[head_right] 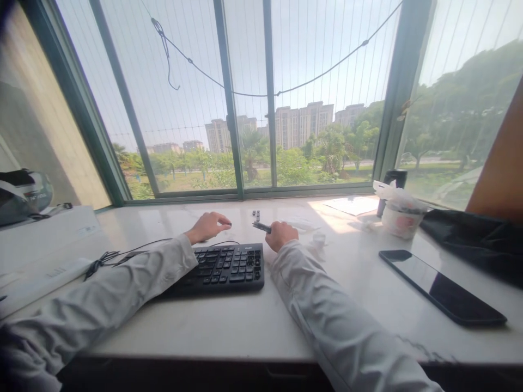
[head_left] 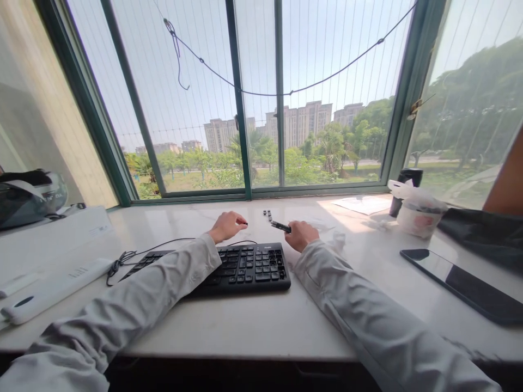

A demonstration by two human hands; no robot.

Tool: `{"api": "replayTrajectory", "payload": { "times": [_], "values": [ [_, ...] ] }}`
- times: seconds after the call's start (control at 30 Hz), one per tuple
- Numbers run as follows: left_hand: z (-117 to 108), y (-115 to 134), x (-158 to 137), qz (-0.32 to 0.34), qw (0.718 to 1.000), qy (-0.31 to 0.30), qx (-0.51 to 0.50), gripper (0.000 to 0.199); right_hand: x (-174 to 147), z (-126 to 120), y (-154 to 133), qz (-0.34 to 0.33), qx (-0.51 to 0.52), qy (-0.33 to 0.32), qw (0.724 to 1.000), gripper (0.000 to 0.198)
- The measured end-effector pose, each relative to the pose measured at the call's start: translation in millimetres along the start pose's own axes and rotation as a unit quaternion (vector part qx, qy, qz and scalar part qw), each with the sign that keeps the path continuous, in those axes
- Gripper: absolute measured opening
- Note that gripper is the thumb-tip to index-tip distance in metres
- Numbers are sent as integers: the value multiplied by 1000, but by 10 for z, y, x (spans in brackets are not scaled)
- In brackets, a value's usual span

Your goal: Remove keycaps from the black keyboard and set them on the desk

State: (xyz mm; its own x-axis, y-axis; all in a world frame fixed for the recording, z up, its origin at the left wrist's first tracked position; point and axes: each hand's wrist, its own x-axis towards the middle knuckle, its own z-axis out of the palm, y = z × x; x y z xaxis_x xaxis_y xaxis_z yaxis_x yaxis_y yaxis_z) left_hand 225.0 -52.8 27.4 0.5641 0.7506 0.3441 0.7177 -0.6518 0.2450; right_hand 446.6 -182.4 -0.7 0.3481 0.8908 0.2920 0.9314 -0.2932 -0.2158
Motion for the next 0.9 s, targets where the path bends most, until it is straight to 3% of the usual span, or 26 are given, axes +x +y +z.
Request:
{"api": "replayTrajectory", "payload": {
  "times": [0.13,0.37,0.63,0.9],
  "values": [
    [181,24,509,-31,997,-62,-30,24,36,9,53,12,-10,-9,1000,31],
    [638,73,1146,-92,994,-45,-40,19,70,23,151,23,-14,-7,1000,30],
    [1007,25,1439,-122,991,-33,-45,24,120,18,240,28,-24,-12,999,29],
    [1102,-63,1544,-136,989,-34,-39,25,117,2,230,24,-24,-10,999,30]
  ]
}}
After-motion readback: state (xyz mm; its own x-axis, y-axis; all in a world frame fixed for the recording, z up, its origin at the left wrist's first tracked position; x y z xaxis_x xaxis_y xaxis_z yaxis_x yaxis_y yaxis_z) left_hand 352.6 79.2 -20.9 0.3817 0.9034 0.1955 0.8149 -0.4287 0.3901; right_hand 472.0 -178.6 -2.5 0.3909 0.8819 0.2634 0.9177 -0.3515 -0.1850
